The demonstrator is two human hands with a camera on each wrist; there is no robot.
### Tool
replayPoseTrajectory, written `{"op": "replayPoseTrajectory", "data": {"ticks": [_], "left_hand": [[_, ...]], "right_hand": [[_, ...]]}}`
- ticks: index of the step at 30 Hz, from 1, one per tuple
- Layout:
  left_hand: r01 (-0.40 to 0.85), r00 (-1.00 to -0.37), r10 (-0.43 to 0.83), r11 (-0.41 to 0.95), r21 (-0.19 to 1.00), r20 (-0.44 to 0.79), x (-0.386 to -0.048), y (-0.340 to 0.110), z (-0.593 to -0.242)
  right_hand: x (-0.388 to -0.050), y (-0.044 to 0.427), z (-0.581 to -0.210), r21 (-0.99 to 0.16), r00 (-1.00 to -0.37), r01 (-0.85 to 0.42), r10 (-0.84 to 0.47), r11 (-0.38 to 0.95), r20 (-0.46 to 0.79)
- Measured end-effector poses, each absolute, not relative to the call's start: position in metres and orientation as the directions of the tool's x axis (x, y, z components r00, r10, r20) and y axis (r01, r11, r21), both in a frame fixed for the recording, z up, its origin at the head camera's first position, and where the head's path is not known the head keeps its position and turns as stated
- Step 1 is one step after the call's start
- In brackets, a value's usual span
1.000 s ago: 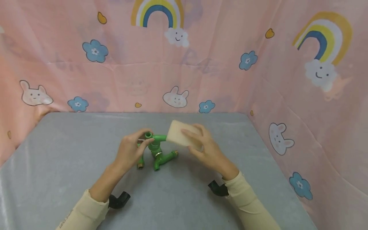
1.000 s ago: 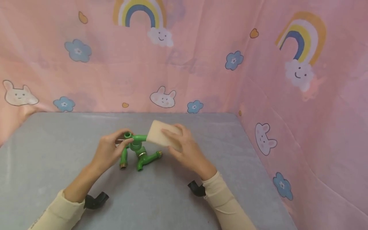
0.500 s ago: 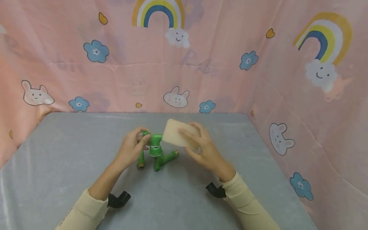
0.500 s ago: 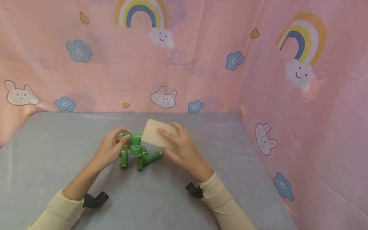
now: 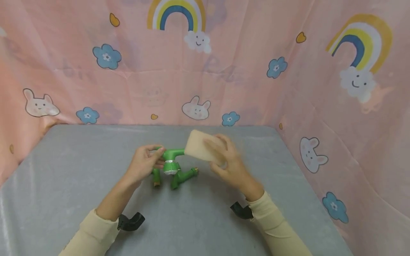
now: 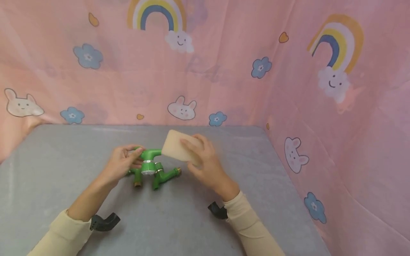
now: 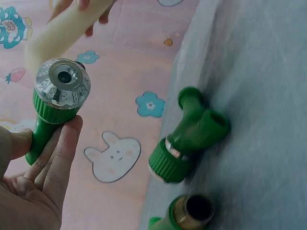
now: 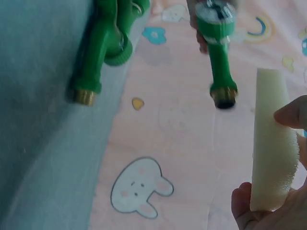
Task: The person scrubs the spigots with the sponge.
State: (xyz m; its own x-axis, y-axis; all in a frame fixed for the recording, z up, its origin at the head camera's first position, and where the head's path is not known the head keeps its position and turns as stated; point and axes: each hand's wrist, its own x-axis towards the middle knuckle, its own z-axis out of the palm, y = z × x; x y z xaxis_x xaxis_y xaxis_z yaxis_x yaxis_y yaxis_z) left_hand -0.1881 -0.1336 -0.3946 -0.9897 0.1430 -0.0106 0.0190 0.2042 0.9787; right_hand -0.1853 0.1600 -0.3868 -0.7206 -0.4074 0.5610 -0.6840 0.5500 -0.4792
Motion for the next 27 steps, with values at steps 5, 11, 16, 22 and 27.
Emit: {"op": "replayPoseTrajectory", "data": {"ticks": [5, 11, 16, 22, 27], "left_hand": [[-0.021, -0.983, 0.177, 0.147, 0.989, -0.048, -0.188, -0.131, -0.395], [-0.058, -0.982, 0.169, 0.137, 0.989, -0.081, -0.188, -0.132, -0.395], [-0.119, -0.978, 0.168, 0.048, 0.992, -0.126, -0.188, -0.132, -0.397], [-0.186, -0.970, 0.161, -0.028, 0.982, -0.179, -0.189, -0.130, -0.399], [-0.207, -0.957, 0.206, 0.005, 0.978, -0.204, -0.189, -0.128, -0.403]], "right_hand": [[-0.180, 0.150, -0.390, -0.387, -0.676, -0.722, -0.465, 0.574, 0.571], [-0.185, 0.161, -0.389, -0.375, -0.714, -0.660, -0.389, 0.650, 0.583], [-0.189, 0.162, -0.388, -0.370, -0.670, -0.683, -0.337, 0.630, 0.662], [-0.186, 0.146, -0.397, -0.213, -0.532, -0.790, -0.469, 0.576, 0.705], [-0.185, 0.140, -0.402, -0.072, -0.443, -0.809, -0.526, 0.583, 0.726]]}}
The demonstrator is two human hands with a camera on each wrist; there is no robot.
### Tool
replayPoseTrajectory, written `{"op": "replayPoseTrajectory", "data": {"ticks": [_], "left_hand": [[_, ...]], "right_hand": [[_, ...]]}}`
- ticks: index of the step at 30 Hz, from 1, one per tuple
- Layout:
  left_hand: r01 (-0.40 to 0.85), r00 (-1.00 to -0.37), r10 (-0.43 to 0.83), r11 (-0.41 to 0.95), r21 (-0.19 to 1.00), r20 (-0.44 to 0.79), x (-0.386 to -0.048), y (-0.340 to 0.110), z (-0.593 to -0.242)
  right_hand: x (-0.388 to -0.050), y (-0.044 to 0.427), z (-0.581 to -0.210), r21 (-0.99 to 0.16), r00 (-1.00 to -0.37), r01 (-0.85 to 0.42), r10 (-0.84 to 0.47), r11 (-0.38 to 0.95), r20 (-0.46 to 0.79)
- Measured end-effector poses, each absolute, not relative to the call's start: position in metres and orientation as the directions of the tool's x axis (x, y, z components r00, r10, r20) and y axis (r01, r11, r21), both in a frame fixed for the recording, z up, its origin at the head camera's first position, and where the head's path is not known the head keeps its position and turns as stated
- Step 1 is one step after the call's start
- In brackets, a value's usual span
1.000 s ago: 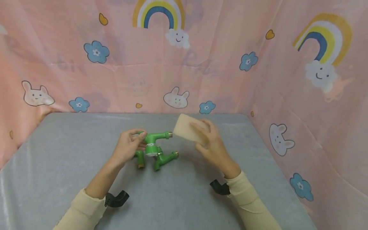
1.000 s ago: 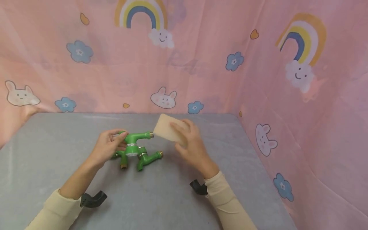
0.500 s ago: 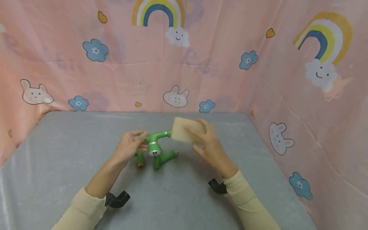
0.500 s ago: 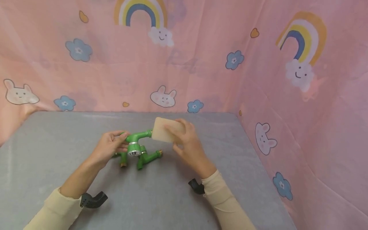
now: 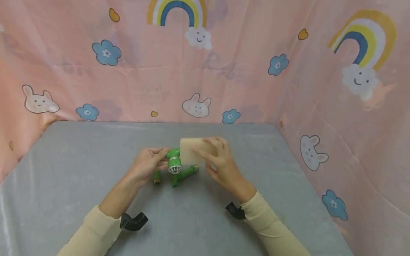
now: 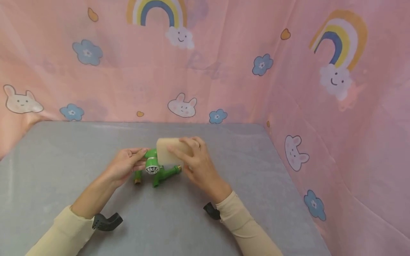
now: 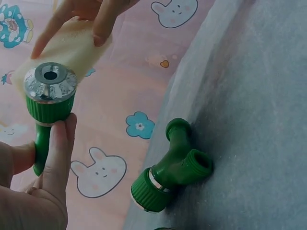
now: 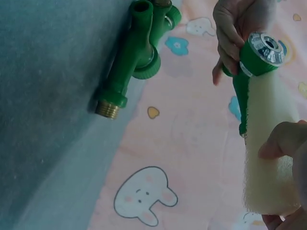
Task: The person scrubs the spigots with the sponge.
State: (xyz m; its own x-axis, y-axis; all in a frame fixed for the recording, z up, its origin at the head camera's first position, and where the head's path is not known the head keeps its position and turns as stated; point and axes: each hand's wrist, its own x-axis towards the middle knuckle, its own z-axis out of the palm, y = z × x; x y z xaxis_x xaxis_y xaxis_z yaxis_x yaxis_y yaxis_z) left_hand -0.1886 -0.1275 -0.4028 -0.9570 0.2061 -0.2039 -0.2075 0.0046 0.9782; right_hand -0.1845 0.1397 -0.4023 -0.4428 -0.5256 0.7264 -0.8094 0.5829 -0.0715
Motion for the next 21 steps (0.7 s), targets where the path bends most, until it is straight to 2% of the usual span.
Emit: {"op": "replayPoseTrajectory", "data": {"ticks": [6, 12, 16, 19, 21], "left_hand": [[-0.217, -0.943, 0.258, -0.002, 0.976, -0.209, -0.189, -0.128, -0.403], [-0.199, -0.940, 0.287, -0.033, 0.979, -0.182, -0.187, -0.134, -0.398], [-0.186, -0.948, 0.266, -0.016, 0.982, -0.175, -0.187, -0.138, -0.394], [-0.144, -0.960, 0.239, 0.024, 0.989, -0.145, -0.187, -0.137, -0.393], [-0.088, -0.971, 0.216, 0.066, 0.994, -0.100, -0.187, -0.134, -0.393]], "right_hand": [[-0.186, 0.142, -0.400, 0.022, -0.428, -0.779, -0.557, 0.627, 0.712], [-0.193, 0.151, -0.396, -0.026, -0.481, -0.748, -0.514, 0.663, 0.711], [-0.195, 0.163, -0.393, -0.158, -0.580, -0.711, -0.445, 0.685, 0.682], [-0.194, 0.169, -0.390, -0.352, -0.679, -0.679, -0.370, 0.644, 0.634], [-0.192, 0.170, -0.387, -0.491, -0.729, -0.662, -0.335, 0.565, 0.597]]}}
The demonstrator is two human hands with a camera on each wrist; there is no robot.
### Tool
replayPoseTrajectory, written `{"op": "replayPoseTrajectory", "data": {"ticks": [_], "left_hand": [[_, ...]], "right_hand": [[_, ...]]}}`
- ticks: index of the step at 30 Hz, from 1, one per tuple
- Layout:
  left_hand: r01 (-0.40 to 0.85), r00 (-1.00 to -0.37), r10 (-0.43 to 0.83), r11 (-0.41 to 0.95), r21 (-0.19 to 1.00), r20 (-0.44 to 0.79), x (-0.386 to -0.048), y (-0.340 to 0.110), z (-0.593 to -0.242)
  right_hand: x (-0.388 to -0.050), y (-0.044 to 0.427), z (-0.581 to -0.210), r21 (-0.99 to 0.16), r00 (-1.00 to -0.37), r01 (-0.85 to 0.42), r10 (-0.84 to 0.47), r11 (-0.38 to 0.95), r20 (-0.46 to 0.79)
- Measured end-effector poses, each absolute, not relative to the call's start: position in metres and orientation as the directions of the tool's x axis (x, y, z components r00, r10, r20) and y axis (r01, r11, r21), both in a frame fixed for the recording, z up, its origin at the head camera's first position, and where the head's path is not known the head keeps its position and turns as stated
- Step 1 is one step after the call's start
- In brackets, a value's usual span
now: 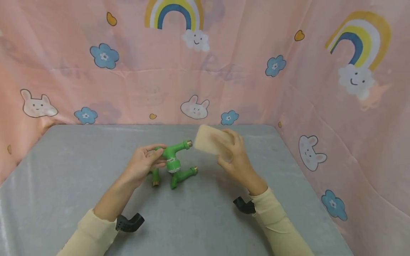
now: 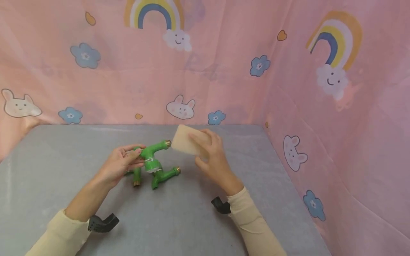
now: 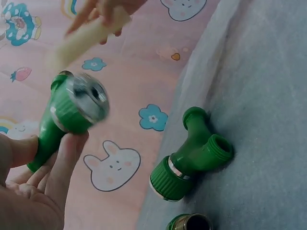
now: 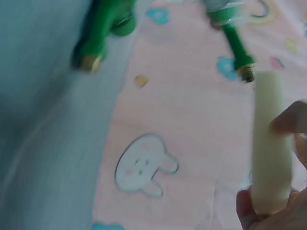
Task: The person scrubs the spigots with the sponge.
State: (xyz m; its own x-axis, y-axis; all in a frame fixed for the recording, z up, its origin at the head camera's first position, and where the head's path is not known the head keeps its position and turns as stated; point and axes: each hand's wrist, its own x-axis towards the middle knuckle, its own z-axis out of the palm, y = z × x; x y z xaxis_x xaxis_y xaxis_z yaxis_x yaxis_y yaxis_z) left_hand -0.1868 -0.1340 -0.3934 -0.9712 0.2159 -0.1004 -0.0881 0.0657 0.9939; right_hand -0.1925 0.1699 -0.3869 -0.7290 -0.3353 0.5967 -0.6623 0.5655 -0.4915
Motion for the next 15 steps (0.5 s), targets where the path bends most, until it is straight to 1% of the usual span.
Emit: {"op": "replayPoseTrajectory", "data": {"ticks": [2, 5, 9, 13, 15], "left_hand": [[-0.021, -0.979, 0.202, 0.099, 0.995, -0.040, -0.186, -0.131, -0.394], [0.074, -0.980, 0.194, 0.125, 0.989, 0.049, -0.185, -0.125, -0.395], [0.141, -0.977, 0.175, 0.120, 0.983, 0.119, -0.183, -0.121, -0.394], [0.161, -0.982, 0.126, 0.165, 0.973, 0.141, -0.181, -0.121, -0.393], [0.188, -0.981, 0.094, 0.214, 0.959, 0.172, -0.181, -0.121, -0.392]], "right_hand": [[-0.190, 0.167, -0.385, -0.592, -0.760, -0.647, -0.344, 0.480, 0.552], [-0.186, 0.161, -0.385, -0.671, -0.782, -0.619, -0.402, 0.409, 0.477], [-0.185, 0.160, -0.386, -0.698, -0.810, -0.572, -0.431, 0.432, 0.397], [-0.189, 0.170, -0.384, -0.700, -0.848, -0.521, -0.390, 0.488, 0.359], [-0.192, 0.176, -0.383, -0.698, -0.859, -0.506, -0.364, 0.507, 0.359]]}}
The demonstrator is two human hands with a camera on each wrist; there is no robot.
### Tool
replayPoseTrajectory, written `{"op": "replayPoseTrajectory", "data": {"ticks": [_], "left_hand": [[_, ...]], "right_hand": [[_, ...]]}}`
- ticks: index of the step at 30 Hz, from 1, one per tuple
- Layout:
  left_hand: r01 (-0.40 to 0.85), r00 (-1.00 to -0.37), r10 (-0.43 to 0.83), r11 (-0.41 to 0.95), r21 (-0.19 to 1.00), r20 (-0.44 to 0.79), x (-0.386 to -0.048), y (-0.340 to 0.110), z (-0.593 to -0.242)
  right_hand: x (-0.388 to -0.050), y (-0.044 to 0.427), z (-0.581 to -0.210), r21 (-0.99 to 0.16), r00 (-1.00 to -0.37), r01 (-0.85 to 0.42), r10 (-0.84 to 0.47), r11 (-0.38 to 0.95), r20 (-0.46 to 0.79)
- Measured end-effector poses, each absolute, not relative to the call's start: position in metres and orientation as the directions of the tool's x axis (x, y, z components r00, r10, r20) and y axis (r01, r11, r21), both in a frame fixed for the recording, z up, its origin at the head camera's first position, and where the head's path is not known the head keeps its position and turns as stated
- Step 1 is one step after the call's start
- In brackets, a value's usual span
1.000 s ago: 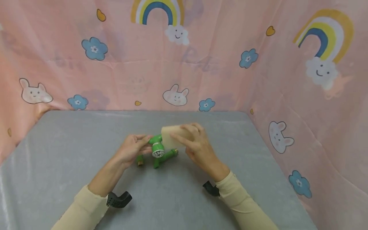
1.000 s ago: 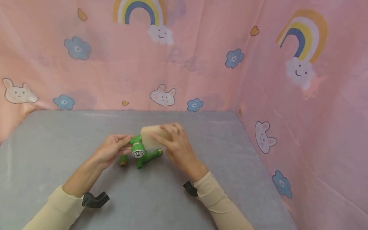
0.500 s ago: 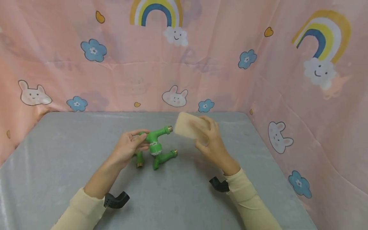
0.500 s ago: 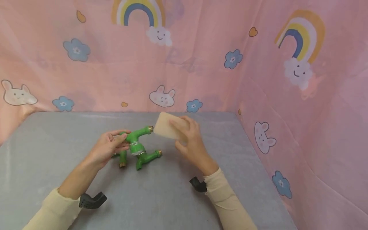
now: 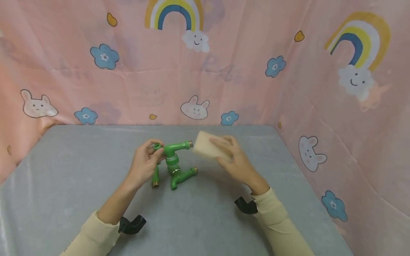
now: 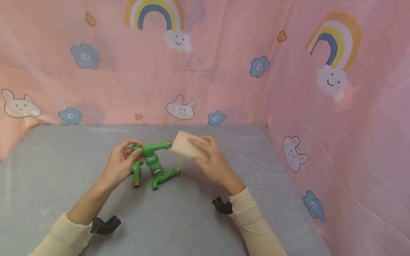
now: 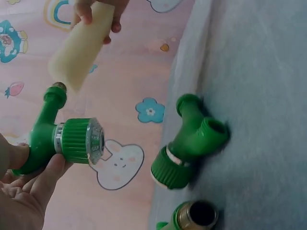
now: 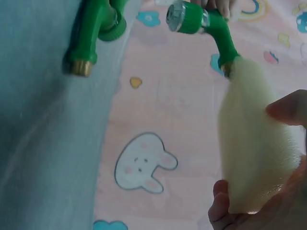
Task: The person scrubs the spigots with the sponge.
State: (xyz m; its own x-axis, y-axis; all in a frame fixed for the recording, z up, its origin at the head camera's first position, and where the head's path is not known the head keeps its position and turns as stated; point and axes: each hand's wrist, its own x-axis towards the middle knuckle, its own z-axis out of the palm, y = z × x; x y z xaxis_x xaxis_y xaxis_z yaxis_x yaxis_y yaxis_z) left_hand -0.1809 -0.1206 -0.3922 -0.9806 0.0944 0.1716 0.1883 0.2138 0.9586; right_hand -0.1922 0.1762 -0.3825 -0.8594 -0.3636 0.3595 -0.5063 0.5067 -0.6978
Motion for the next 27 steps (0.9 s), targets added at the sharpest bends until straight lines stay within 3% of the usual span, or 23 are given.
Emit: {"op": "replayPoseTrajectory", "data": {"ticks": [7, 10, 16, 22, 27], "left_hand": [[0.417, -0.908, 0.162, 0.420, 0.806, 0.386, -0.177, -0.114, -0.397], [0.475, -0.880, 0.188, 0.406, 0.781, 0.437, -0.173, -0.112, -0.396], [0.503, -0.857, 0.113, 0.400, 0.767, 0.503, -0.175, -0.118, -0.395], [0.369, -0.929, 0.089, 0.264, 0.891, 0.358, -0.182, -0.124, -0.396], [0.156, -0.982, 0.119, 0.096, 0.983, 0.145, -0.182, -0.122, -0.396]], "right_hand": [[-0.189, 0.174, -0.381, -0.716, -0.839, -0.532, -0.391, 0.451, 0.378], [-0.184, 0.166, -0.383, -0.717, -0.830, -0.535, -0.437, 0.447, 0.347], [-0.187, 0.174, -0.384, -0.732, -0.857, -0.483, -0.429, 0.481, 0.284], [-0.191, 0.182, -0.381, -0.723, -0.877, -0.468, -0.364, 0.508, 0.313], [-0.187, 0.168, -0.380, -0.691, -0.808, -0.585, -0.370, 0.425, 0.458]]}}
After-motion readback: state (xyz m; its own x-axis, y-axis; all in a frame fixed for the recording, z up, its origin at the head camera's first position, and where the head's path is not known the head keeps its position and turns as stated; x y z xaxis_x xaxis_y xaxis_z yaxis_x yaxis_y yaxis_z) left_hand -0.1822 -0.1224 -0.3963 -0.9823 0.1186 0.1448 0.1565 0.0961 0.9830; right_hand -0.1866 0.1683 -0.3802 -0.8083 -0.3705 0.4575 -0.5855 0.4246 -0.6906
